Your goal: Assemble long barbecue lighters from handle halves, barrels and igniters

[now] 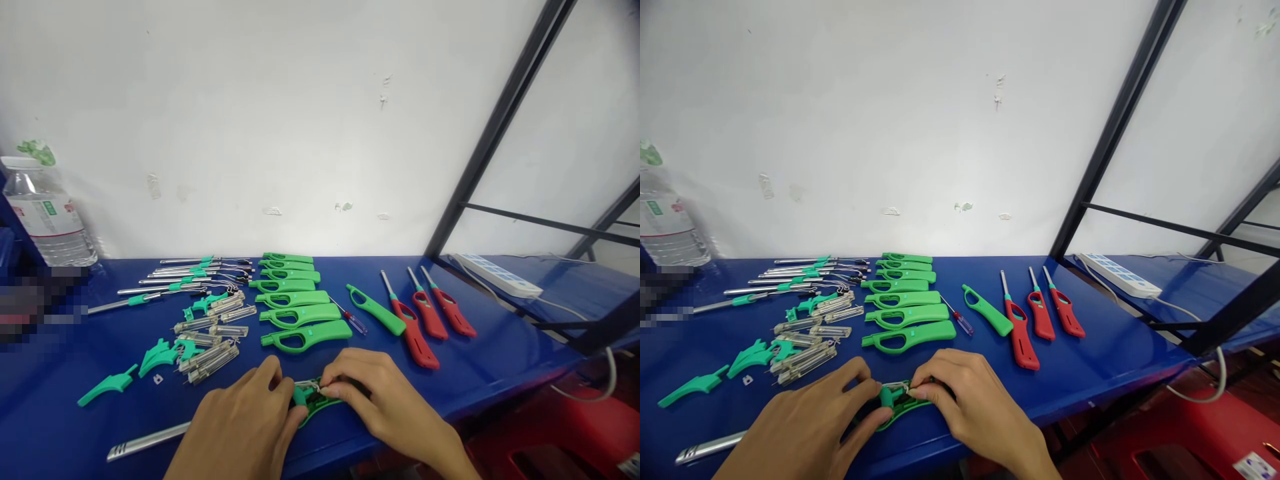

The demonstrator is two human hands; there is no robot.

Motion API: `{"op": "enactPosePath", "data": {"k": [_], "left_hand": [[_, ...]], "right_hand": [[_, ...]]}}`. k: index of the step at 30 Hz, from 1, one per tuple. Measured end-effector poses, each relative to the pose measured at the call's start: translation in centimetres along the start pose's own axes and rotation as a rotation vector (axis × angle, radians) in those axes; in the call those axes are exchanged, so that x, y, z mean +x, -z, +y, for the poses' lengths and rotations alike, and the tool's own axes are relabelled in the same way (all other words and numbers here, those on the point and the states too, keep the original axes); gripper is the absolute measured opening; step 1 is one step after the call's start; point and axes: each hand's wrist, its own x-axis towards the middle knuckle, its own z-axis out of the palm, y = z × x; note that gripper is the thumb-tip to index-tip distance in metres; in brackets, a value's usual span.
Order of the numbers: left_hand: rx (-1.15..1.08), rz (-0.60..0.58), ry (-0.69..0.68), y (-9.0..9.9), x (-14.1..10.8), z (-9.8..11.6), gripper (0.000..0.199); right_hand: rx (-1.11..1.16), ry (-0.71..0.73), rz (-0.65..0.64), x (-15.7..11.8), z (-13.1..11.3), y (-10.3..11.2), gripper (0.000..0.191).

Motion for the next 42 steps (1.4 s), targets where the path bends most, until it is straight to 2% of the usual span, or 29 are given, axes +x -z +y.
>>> {"op": "enactPosePath", "data": {"k": [14,26,34,42], "left_hand": [[-0.03,-0.019,0.018,0.2,0.1,0.5,0.031],[-0.048,-0.042,0.007,-0.2,0.0,-0.1,0.035],[-0.053,-0.017,-0.073,-0.6,-0.3,-0.6,0.047],[0.07,-0.034,-0.076,-0.6,0.1,-0.7,0.054]], "right_hand": [[0.016,-0.039,0.015,-0.1,0.1,0.0,0.016],[0.005,-0.029,-0.008,-0.2,0.3,0.1,0.012],[0.007,-0.004,-0.004,-0.3,0.4,-0.1,0.036],[0.01,-0.015,-0.002,-0.1,0.5,-0.2,0.041]]}}
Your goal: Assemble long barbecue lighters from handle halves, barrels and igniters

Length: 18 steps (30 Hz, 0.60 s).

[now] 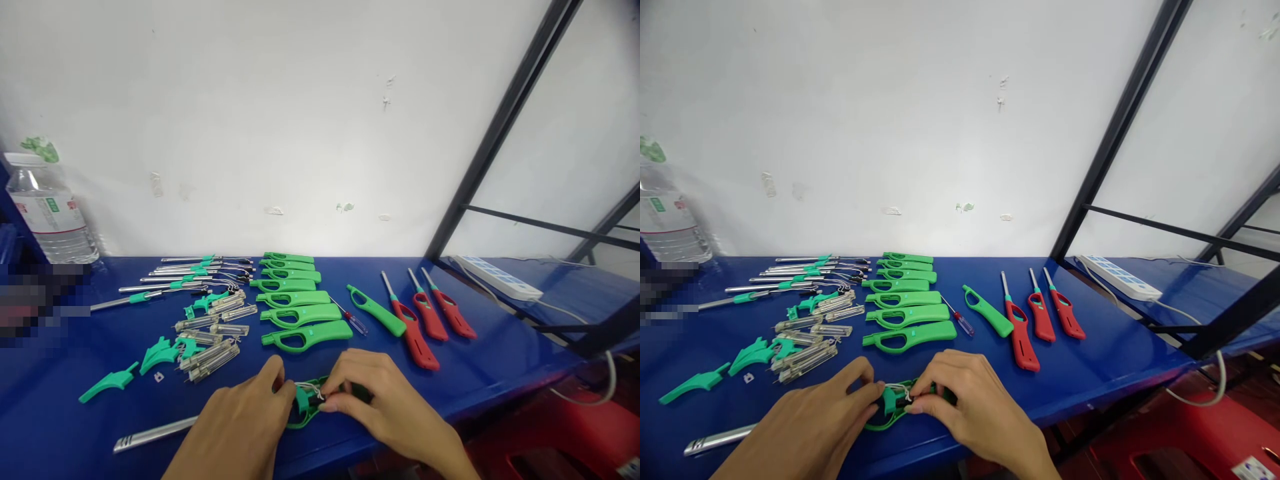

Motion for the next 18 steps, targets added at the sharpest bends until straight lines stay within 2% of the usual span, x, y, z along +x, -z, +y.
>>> {"op": "enactPosePath", "data": {"k": [8,18], "left_hand": [[0.128,-0.009,-0.071,0.28,0.26,-0.09,0.056],[0.077,0.023,-0.169,0.6,0.6,-0.67,0.058]], "right_hand": [[0.028,-0.082,0.036,-0.13,0.03,-0.27,0.042],[0.001,0.092,0.03,0.02,0.18,-0.14,0.04]]}}
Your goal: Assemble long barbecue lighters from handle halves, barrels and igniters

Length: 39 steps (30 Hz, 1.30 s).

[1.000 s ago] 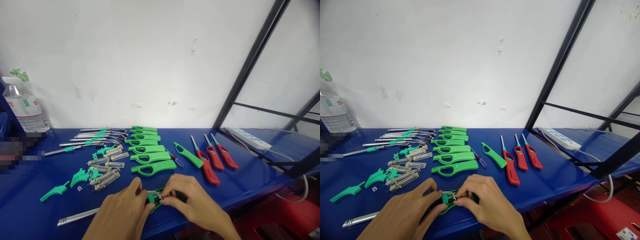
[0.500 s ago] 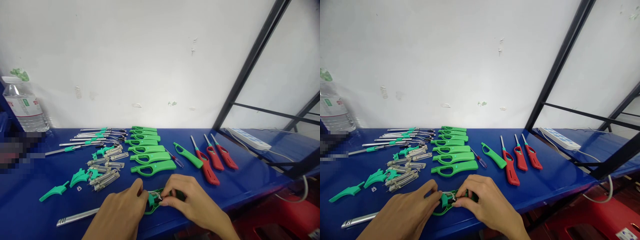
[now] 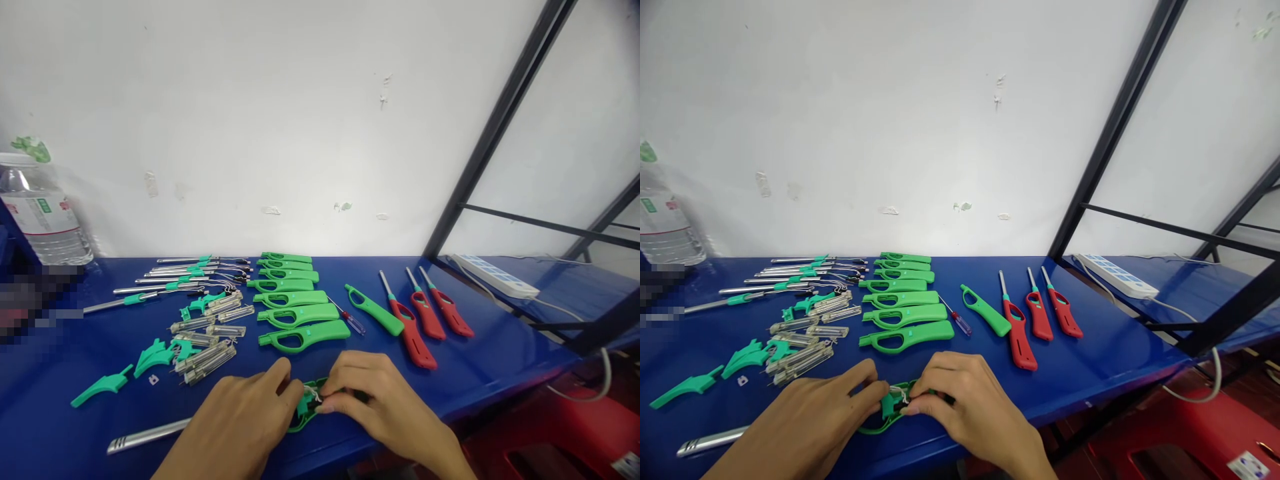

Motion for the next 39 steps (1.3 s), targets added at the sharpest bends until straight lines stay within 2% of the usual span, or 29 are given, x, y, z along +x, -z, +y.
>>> {"op": "enactPosePath", "data": {"k": [5,12,18,32,36,39], "left_hand": [[-0.029,-0.006,0.003,0.2,-0.1,0.1,0.06],[-0.009,-0.11,-0.023,0.4,0.3,0.2,0.072],[0.036,-0.052,-0.048,0.3,0.5,0.2,0.072],[0.014,0.003,-0.032,0.2,0.0,0.2,0.074],[-0.056,-0.087,0.014,0.8,-0.2,0.0,0.082],[-0.141,-0.159,0.069,1.4,-0.5,-0.3,0.081]], "right_hand": [[-0.004,-0.003,0.002,-0.1,0.0,0.0,0.038],[-0.038,-0.003,-0.004,-0.3,0.0,0.0,0.021],[-0.083,-0.009,-0.021,-0.5,0.0,-0.1,0.013],[-0.172,0.026,-0.028,-0.7,-0.1,-0.2,0.019],[-0.213,0.037,-0.042,-0.7,-0.3,-0.1,0.023],[-0.238,0.047,-0.053,-0.6,-0.4,-0.1,0.027]]}}
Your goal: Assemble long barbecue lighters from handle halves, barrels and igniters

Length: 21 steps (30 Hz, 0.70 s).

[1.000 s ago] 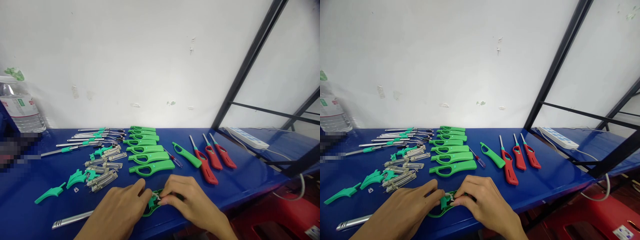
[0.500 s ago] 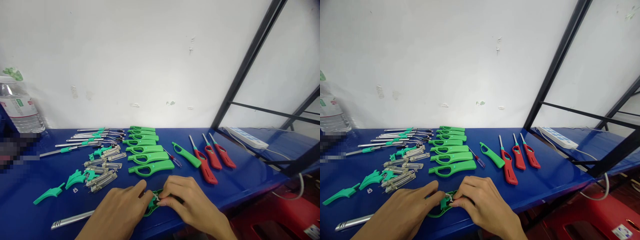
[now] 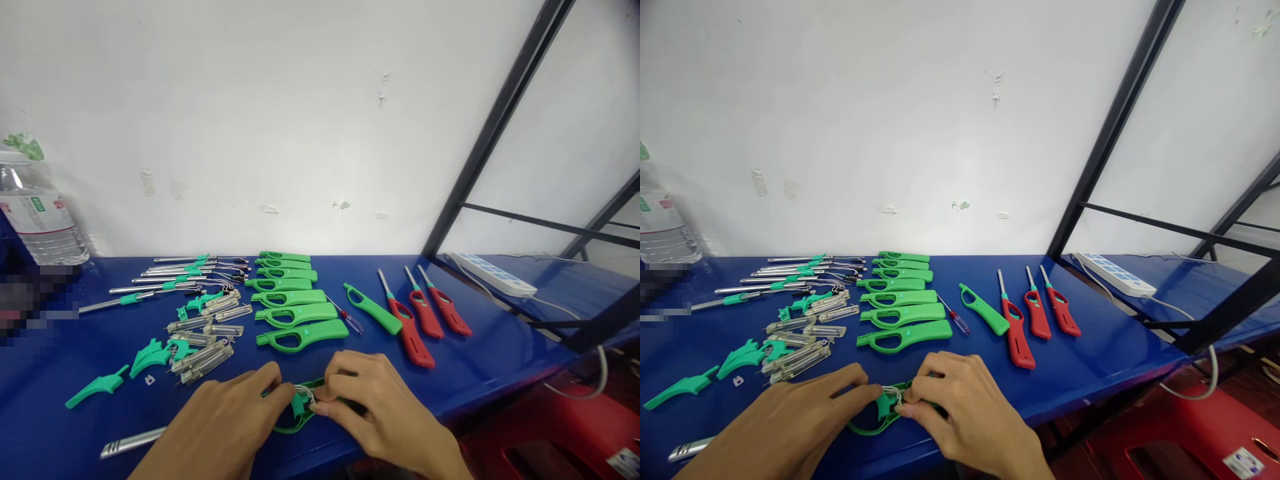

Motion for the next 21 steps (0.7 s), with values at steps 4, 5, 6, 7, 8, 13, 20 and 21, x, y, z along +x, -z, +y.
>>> {"op": "enactPosePath", "data": {"k": [4,5,6,7,8,13,20,21], "left_hand": [[-0.012,-0.108,0.103,0.6,-0.6,-0.7,0.082],[-0.005,-0.115,0.117,0.7,-0.7,-0.9,0.08],[0.017,-0.092,0.127,0.7,-0.8,-1.2,0.077],[0.027,-0.07,0.121,0.7,-0.9,-1.4,0.075],[0.034,-0.048,0.115,0.6,-0.9,-1.7,0.073],[0.009,-0.018,0.104,0.3,-0.8,-1.8,0.067],[-0.043,0.102,0.057,-1.1,-1.1,-2.5,0.058],[-0.046,0.11,0.053,-1.2,-1.2,-2.6,0.056]], "right_hand": [[-0.011,0.014,0.009,0.0,-0.1,0.0,0.032],[-0.012,0.017,0.015,-0.1,-0.1,0.0,0.032],[-0.015,0.021,0.018,-0.1,0.0,-0.1,0.032],[-0.02,0.025,0.021,-0.1,0.0,-0.1,0.03],[-0.026,0.026,0.022,-0.1,0.0,-0.1,0.028],[-0.028,0.025,0.028,-0.3,0.1,-0.3,0.021],[-0.018,-0.011,0.021,-0.1,-0.2,0.0,0.016],[-0.018,-0.021,0.019,-0.1,-0.3,0.1,0.015]]}}
